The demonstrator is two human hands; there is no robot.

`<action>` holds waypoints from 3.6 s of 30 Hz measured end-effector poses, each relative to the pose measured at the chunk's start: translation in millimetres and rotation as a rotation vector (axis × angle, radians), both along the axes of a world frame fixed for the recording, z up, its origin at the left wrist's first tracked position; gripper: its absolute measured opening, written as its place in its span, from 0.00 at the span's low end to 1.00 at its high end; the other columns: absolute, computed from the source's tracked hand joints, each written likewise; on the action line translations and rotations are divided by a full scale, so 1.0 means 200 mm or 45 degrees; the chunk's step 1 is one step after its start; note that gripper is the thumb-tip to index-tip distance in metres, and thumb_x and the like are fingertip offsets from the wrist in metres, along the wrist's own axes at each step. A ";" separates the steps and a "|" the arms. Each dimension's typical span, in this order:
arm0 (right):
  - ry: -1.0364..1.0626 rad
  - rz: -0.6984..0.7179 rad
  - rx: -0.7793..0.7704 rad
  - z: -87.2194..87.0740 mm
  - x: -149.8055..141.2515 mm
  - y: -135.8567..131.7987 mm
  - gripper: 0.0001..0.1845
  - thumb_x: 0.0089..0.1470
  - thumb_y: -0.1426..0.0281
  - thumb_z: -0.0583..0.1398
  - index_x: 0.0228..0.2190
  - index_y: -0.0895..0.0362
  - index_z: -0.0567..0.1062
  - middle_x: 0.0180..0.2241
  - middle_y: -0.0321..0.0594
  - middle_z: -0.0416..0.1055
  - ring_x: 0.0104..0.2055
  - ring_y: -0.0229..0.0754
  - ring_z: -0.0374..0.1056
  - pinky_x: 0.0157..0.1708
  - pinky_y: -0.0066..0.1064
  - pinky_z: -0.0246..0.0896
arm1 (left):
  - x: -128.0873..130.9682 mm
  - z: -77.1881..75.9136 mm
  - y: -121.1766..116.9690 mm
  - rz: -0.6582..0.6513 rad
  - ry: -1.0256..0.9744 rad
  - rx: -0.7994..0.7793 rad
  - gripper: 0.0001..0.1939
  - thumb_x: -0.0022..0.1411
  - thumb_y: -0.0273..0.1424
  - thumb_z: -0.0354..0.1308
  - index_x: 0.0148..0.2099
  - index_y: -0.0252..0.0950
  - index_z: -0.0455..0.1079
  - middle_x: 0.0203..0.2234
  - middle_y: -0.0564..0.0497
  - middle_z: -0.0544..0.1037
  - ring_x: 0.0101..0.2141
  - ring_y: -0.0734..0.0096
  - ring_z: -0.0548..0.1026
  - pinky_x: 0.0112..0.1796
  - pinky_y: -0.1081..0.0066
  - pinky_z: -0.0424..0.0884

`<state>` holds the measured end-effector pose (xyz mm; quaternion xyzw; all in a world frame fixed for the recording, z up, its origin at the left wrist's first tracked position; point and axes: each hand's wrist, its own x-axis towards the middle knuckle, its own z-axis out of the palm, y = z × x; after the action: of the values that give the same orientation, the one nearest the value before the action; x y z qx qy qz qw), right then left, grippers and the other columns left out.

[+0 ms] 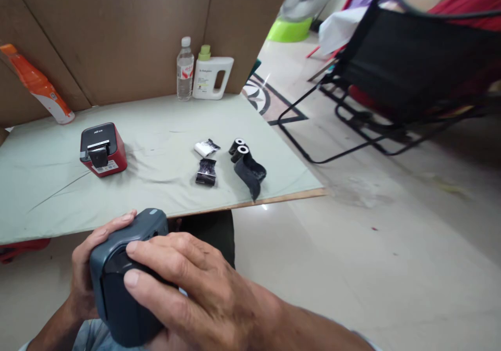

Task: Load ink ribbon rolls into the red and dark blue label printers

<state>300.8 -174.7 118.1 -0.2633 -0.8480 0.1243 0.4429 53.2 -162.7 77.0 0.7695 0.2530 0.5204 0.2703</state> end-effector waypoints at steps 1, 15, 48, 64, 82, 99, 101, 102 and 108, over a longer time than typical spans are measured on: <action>0.003 0.036 0.021 0.00 0.00 0.01 0.28 0.54 0.67 0.72 0.55 0.53 0.74 0.55 0.52 0.79 0.55 0.55 0.78 0.52 0.47 0.81 | 0.00 0.00 0.00 -0.013 -0.017 -0.022 0.39 0.66 0.45 0.68 0.72 0.39 0.59 0.64 0.35 0.74 0.64 0.45 0.73 0.63 0.41 0.72; 0.121 0.057 -0.060 0.00 -0.06 0.02 0.42 0.50 0.70 0.71 0.63 0.62 0.64 0.54 0.59 0.77 0.57 0.58 0.77 0.52 0.47 0.79 | 0.00 0.04 -0.01 -0.024 0.088 -0.150 0.47 0.60 0.47 0.70 0.74 0.38 0.57 0.59 0.34 0.77 0.59 0.45 0.78 0.58 0.50 0.77; 0.390 0.158 -0.481 -0.16 -0.08 0.05 0.48 0.43 0.76 0.66 0.66 0.57 0.64 0.59 0.54 0.71 0.64 0.59 0.67 0.64 0.51 0.68 | -0.03 0.03 -0.01 0.160 0.342 -0.040 0.63 0.49 0.57 0.73 0.76 0.35 0.51 0.55 0.35 0.74 0.51 0.45 0.79 0.52 0.54 0.77; 0.400 0.221 -0.516 -0.20 -0.07 0.07 0.52 0.40 0.77 0.67 0.67 0.54 0.63 0.60 0.53 0.69 0.64 0.60 0.67 0.63 0.51 0.68 | 0.00 0.06 0.00 0.120 0.296 -0.016 0.55 0.55 0.52 0.71 0.75 0.34 0.53 0.51 0.35 0.73 0.49 0.48 0.78 0.49 0.55 0.77; 0.476 0.267 -0.500 -0.21 -0.09 0.04 0.52 0.41 0.78 0.69 0.67 0.53 0.63 0.61 0.52 0.69 0.64 0.59 0.68 0.64 0.51 0.68 | 0.01 0.08 -0.01 0.144 0.255 0.138 0.48 0.59 0.42 0.71 0.74 0.32 0.56 0.52 0.32 0.75 0.51 0.46 0.77 0.51 0.50 0.77; 0.389 0.260 -0.602 -0.33 -0.12 0.06 0.54 0.39 0.78 0.67 0.68 0.54 0.58 0.60 0.53 0.69 0.64 0.59 0.69 0.63 0.50 0.69 | 0.00 -0.08 0.00 0.141 0.258 -0.024 0.49 0.55 0.39 0.71 0.73 0.32 0.55 0.51 0.32 0.75 0.51 0.45 0.78 0.49 0.51 0.78; 0.392 0.226 -0.640 -0.35 -0.11 0.06 0.54 0.39 0.78 0.67 0.68 0.54 0.58 0.60 0.54 0.69 0.64 0.61 0.68 0.63 0.51 0.69 | 0.01 -0.11 0.01 0.136 0.244 -0.056 0.48 0.56 0.38 0.70 0.73 0.32 0.55 0.52 0.32 0.74 0.52 0.44 0.77 0.49 0.49 0.77; 0.392 0.211 -0.651 -0.36 -0.10 0.07 0.54 0.39 0.78 0.68 0.68 0.54 0.58 0.60 0.54 0.68 0.64 0.61 0.68 0.63 0.51 0.69 | 0.02 -0.12 0.02 0.126 0.236 -0.070 0.48 0.56 0.39 0.70 0.73 0.31 0.55 0.52 0.31 0.74 0.52 0.43 0.77 0.50 0.48 0.77; 0.384 0.130 -0.694 -0.40 -0.05 0.10 0.52 0.43 0.74 0.71 0.67 0.54 0.59 0.60 0.53 0.69 0.63 0.59 0.69 0.63 0.48 0.70 | 0.06 -0.17 0.08 0.072 0.236 -0.183 0.51 0.52 0.38 0.74 0.72 0.30 0.56 0.54 0.29 0.73 0.54 0.40 0.77 0.52 0.48 0.77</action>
<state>290.3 -154.3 38.5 -0.3079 -0.7203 0.4067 0.4700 64.3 -147.2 43.1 0.7854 0.3352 0.4350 0.2855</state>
